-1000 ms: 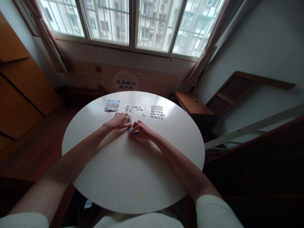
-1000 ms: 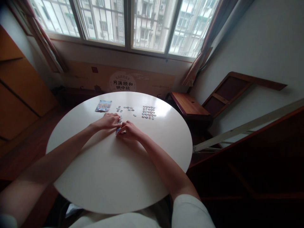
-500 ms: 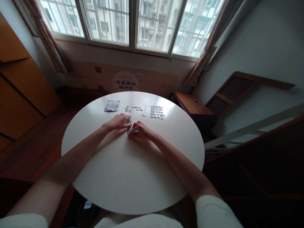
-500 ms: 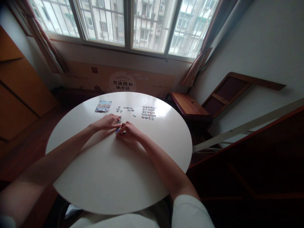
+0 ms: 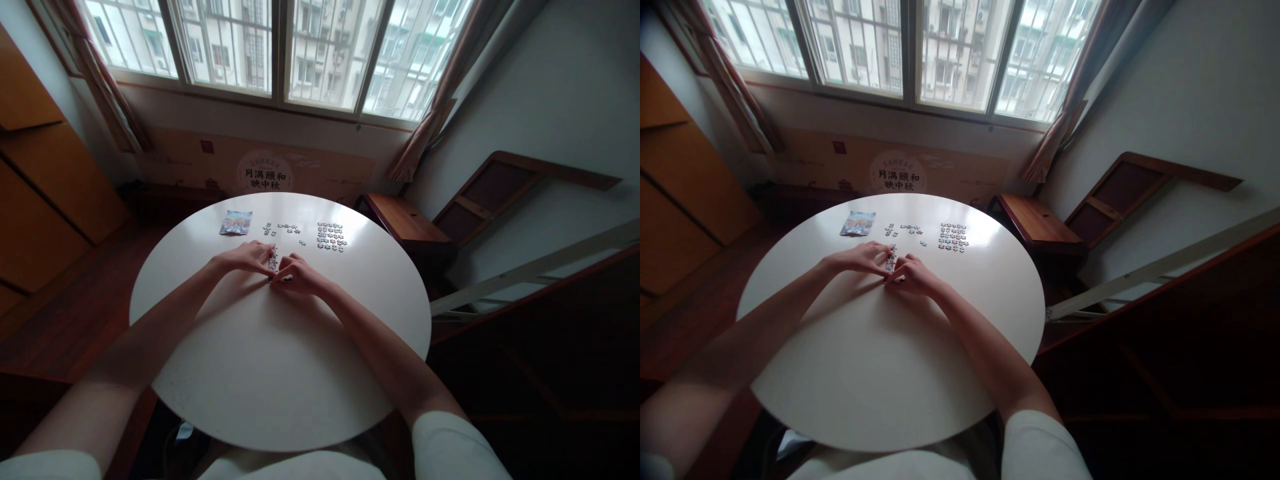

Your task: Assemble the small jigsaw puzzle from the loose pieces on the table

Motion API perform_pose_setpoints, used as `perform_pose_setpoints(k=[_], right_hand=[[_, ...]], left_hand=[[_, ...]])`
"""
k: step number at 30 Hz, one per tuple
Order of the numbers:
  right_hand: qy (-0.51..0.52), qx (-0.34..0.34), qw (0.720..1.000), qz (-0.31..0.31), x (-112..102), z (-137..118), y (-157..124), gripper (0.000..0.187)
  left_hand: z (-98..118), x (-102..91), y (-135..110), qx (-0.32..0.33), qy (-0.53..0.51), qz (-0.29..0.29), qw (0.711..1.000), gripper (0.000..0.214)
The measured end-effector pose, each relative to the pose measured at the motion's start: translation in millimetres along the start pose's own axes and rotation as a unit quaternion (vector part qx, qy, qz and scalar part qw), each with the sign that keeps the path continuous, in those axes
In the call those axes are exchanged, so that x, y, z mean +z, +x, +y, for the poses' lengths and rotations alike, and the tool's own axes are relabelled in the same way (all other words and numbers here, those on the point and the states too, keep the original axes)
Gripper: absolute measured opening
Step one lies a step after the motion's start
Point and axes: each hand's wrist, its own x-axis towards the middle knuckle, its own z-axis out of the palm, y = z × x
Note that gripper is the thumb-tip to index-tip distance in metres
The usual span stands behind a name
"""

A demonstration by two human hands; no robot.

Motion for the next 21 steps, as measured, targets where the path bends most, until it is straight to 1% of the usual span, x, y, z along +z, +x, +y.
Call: perform_pose_setpoints(k=[4,7,15,21], right_hand=[[-0.013,0.011,1.000,-0.003,0.2,0.2,-0.6,0.016],[-0.013,0.017,1.000,-0.004,-0.3,-0.6,-1.1,0.017],[-0.008,0.014,1.000,-0.005,-0.9,-0.1,-1.3,0.017],[-0.005,0.006,1.000,-0.006,-2.6,-5.0,-0.5,0.015]], left_hand=[[-1.7,-0.7,-1.2,0.006,0.004,-0.016,1.000,0.087],[-3.4,-0.2,-0.8,0.005,0.000,-0.021,1.000,0.092],[-4.4,0.2,-1.1,0.000,0.001,-0.013,1.000,0.093],[-4.8,-0.1,-1.9,0.000,0.002,-0.013,1.000,0.094]])
